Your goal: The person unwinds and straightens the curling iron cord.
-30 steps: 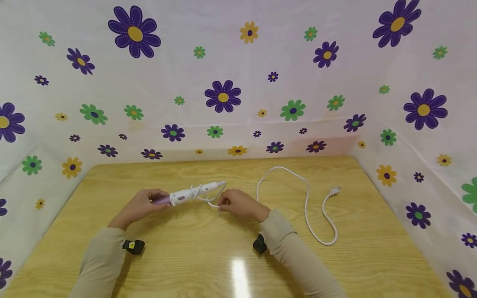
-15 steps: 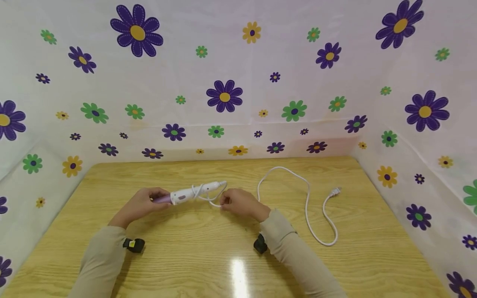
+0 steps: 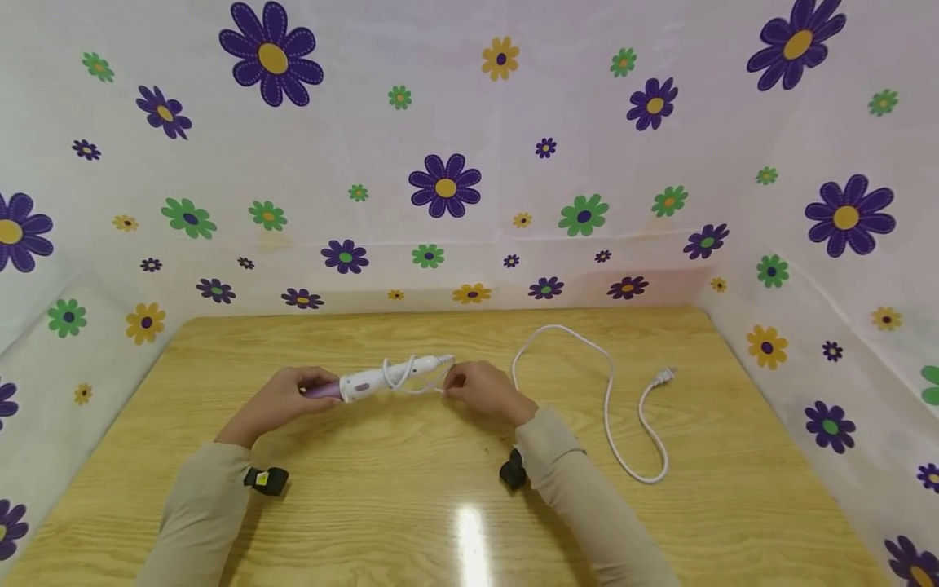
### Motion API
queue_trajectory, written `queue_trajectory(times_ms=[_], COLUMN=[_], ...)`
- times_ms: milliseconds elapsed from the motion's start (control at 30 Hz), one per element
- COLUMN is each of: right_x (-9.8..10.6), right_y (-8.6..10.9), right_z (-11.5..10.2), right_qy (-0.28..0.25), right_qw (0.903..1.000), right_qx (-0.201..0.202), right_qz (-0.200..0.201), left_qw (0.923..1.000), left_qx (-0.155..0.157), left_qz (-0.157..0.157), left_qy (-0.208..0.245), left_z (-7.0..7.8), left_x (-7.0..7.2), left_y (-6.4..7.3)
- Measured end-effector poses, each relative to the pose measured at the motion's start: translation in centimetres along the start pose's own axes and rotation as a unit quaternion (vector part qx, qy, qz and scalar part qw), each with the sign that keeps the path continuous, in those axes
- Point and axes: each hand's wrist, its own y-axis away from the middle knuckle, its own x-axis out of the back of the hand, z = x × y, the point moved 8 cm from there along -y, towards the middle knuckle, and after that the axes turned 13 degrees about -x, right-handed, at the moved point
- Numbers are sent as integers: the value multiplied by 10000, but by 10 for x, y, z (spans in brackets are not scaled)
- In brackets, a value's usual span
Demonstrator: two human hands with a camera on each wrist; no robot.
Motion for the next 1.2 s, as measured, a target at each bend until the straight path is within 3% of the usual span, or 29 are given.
queue_trajectory(times_ms=[433,800,1200], right_x=[28,51,46], right_y=[-2,7,29], right_z=[1,-5,-10], right_qy=[136,136,267], right_qw=[9992,9982,9986], right_qx=[-160,182,427], right_qz=[346,562,187], left_qw=[9995,9997,9996], left_qx=[-89,-38,252], left_qz=[-240,-229,152], left_qy=[162,-63,-47], left_z=[4,1,-6], left_x=[-7,-7,0], left_y=[2,3,6])
